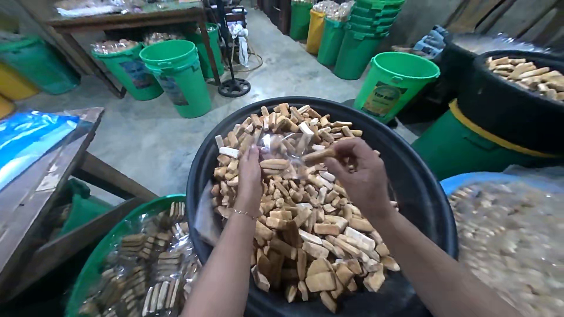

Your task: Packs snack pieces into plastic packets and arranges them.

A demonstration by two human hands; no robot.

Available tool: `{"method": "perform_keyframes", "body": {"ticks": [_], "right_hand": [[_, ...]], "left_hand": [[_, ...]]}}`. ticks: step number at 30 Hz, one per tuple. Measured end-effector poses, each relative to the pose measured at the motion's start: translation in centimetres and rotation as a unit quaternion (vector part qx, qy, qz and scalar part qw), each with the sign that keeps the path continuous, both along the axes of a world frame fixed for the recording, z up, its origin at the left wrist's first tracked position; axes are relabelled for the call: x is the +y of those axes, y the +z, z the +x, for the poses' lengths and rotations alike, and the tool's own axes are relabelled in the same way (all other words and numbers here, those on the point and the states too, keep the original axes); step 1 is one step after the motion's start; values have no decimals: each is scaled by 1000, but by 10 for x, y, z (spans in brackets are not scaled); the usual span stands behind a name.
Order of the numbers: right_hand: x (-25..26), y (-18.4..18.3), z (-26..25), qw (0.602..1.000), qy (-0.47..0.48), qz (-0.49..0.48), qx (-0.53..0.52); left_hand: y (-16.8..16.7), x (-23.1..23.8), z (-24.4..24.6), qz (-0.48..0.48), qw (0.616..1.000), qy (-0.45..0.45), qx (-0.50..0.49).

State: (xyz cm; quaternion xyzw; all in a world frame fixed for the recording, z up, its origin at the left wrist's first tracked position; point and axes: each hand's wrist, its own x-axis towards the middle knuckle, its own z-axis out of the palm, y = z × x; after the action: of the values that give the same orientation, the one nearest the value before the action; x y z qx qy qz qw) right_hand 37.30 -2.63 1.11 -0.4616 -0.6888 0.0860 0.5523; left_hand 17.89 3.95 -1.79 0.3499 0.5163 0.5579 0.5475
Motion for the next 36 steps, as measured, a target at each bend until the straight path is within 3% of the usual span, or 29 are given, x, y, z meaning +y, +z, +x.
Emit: {"method": "perform_keyframes", "body": {"ticks": [4, 7, 9, 11, 12, 14, 16, 18, 20, 22, 24, 26, 27, 30, 34, 36], "right_hand": [[31, -19, -22, 990, 38, 128, -52], [42, -19, -37, 984, 120, 113, -74], [53, -26, -38, 982, 118, 116, -87], [70, -48, -34, 978, 93, 68, -175], [79, -60, -31, 958, 105, -6, -265], [102, -87, -28, 861, 183, -141, -452], [118, -104, -31, 795, 214, -132, -552], [120, -101, -38, 776, 226, -122, -576], [117, -93, -39, 781, 245, -178, -546], [112, -89, -30, 793, 251, -167, -530], [93, -74, -18, 869, 200, -116, -437], [67, -51, -10, 961, 133, -56, -237], [58, -41, -8, 984, 106, -4, -146], [39, -17, -8, 993, 63, 99, -26], [49, -10, -25, 986, 15, 146, -81], [57, -3, -34, 986, 49, 121, -100]], "left_hand": [[5, -11, 8, 43, 997, -51, -32], [5, -9, -3, 77, 995, -35, -50], [4, -2, -20, 85, 996, 10, -33], [1, 8, -37, 75, 994, 79, -13], [0, 14, -43, 68, 991, 117, -10], [-3, 23, -50, 60, 986, 156, -12], [-6, 29, -54, 57, 984, 167, -2], [-7, 34, -55, 47, 983, 175, 19], [-10, 36, -55, 39, 983, 177, 21], [-10, 36, -52, 21, 985, 172, -6], [-6, 34, -48, 2, 985, 167, -41], [-1, 30, -43, -6, 986, 155, -61], [-1, 28, -39, -6, 987, 149, -67], [6, 18, -23, -5, 992, 101, -71], [16, 1, -9, 37, 992, -50, -109], [21, -7, -15, 95, 978, -118, -140]]}}
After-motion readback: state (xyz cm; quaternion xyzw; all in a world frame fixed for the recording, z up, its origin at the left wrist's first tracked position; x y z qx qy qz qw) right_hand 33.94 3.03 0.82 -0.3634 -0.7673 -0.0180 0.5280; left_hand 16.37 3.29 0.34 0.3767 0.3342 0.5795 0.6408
